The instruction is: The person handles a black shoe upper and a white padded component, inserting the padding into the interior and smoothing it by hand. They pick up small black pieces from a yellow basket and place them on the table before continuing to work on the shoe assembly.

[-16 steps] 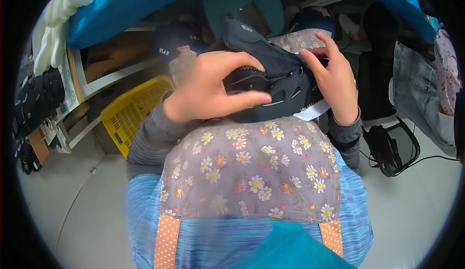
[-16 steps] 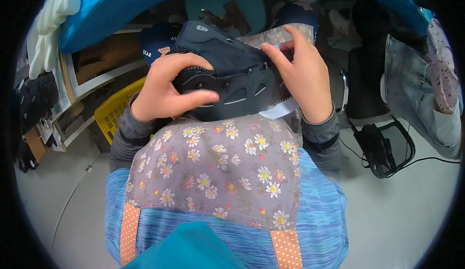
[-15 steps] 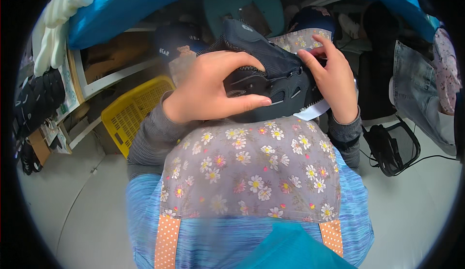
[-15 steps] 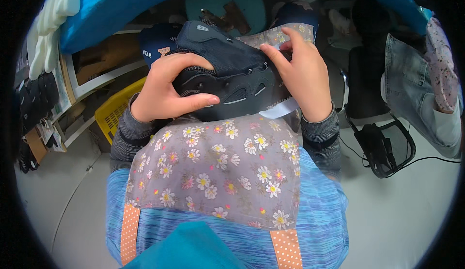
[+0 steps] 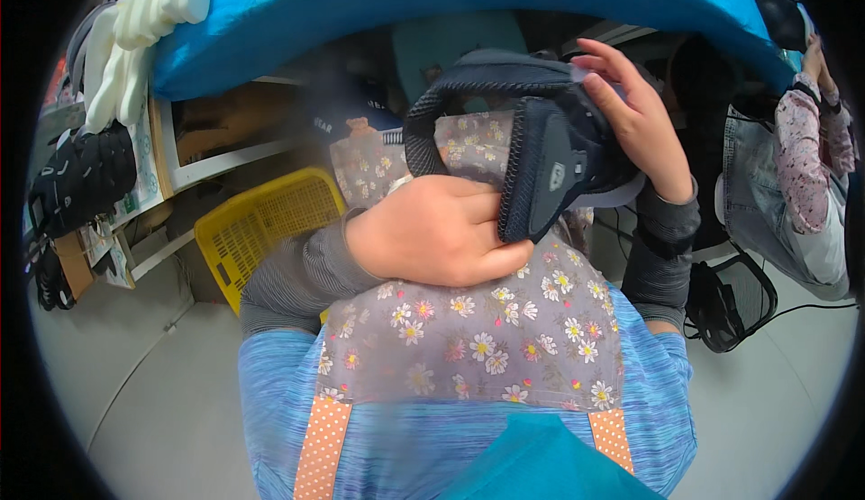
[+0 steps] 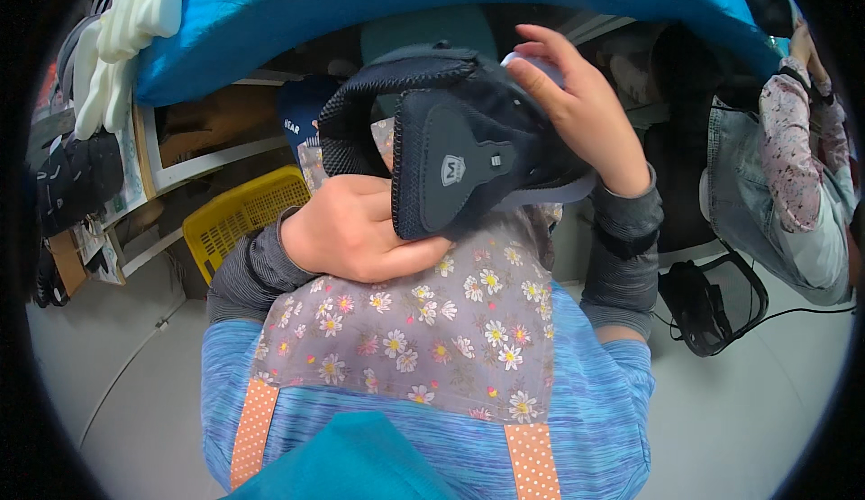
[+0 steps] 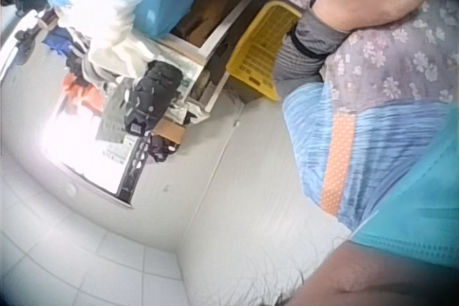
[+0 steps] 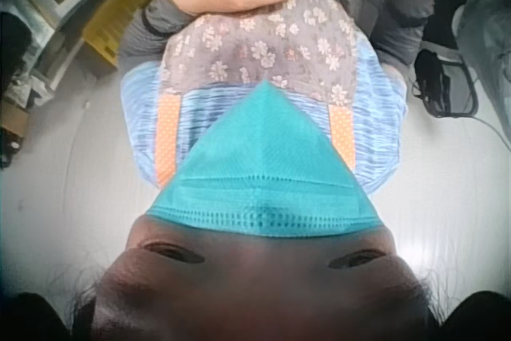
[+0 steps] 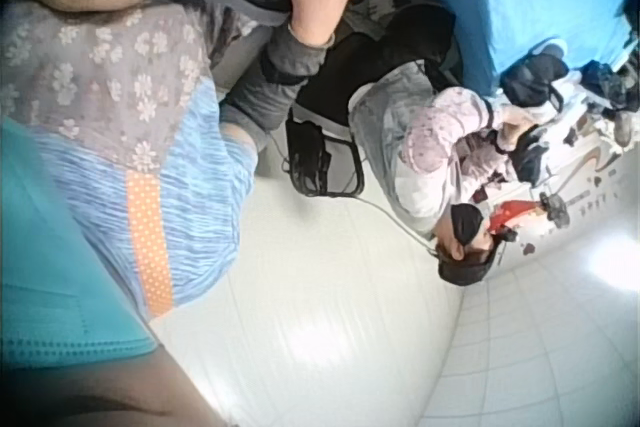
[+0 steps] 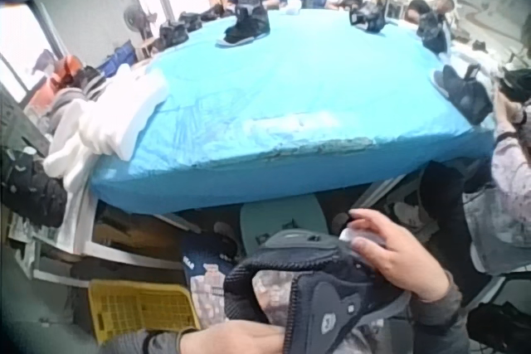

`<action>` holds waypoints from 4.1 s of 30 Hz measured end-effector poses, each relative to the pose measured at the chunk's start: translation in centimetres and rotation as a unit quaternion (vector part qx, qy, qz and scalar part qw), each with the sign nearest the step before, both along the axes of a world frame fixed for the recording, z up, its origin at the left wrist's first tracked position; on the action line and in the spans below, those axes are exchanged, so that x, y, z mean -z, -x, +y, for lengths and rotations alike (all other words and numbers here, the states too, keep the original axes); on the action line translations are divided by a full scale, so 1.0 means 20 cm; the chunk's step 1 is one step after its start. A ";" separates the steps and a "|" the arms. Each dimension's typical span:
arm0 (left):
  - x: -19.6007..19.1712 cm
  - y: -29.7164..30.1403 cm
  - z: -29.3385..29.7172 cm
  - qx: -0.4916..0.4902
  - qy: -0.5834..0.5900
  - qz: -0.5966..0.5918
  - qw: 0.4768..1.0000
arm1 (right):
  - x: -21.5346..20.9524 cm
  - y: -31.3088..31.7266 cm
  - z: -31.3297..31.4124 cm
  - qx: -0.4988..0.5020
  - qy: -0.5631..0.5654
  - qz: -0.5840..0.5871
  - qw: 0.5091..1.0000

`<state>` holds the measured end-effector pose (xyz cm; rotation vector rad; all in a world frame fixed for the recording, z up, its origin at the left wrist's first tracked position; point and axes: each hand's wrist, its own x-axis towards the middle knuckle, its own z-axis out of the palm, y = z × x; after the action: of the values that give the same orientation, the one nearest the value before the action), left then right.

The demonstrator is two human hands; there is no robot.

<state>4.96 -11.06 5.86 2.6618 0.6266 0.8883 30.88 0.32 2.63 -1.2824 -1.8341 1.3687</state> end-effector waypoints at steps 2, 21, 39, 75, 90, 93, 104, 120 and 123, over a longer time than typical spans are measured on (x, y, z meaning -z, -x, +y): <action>-0.02 0.02 0.01 0.020 0.014 0.049 0.999 | 0.02 0.04 0.01 -0.049 0.020 -0.060 0.997; -0.10 0.18 0.16 -0.161 0.249 0.007 0.955 | -0.16 0.18 -0.33 -0.072 -0.288 -0.071 0.952; -0.11 0.19 0.10 -0.205 0.202 -0.069 0.955 | -0.29 0.32 -0.42 -0.119 -0.227 -0.007 0.967; -0.10 0.19 0.10 -0.173 0.176 -0.115 0.962 | 0.02 -0.09 -0.19 0.121 0.256 0.288 0.915; 0.01 0.12 0.15 -0.278 0.358 -0.421 0.786 | -0.19 -0.02 -0.11 0.195 0.061 0.399 0.894; -0.03 0.13 0.16 -0.260 0.398 -0.417 0.775 | -0.16 -0.01 -0.15 0.147 0.116 0.452 0.872; -0.09 0.09 0.18 -0.279 0.303 -0.443 0.796 | -0.25 0.00 -0.21 0.171 0.033 0.387 0.906; -0.15 0.30 0.25 -0.131 0.172 -0.251 0.944 | -0.36 0.04 -0.10 0.184 0.009 0.454 0.872; -0.16 0.37 0.21 -0.206 -0.066 -0.185 0.959 | -0.35 0.04 -0.05 0.166 0.038 0.466 0.868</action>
<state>-2.43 -6.94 9.06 2.4066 1.0751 1.5431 30.16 -0.66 9.54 -0.6875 -0.8557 1.4855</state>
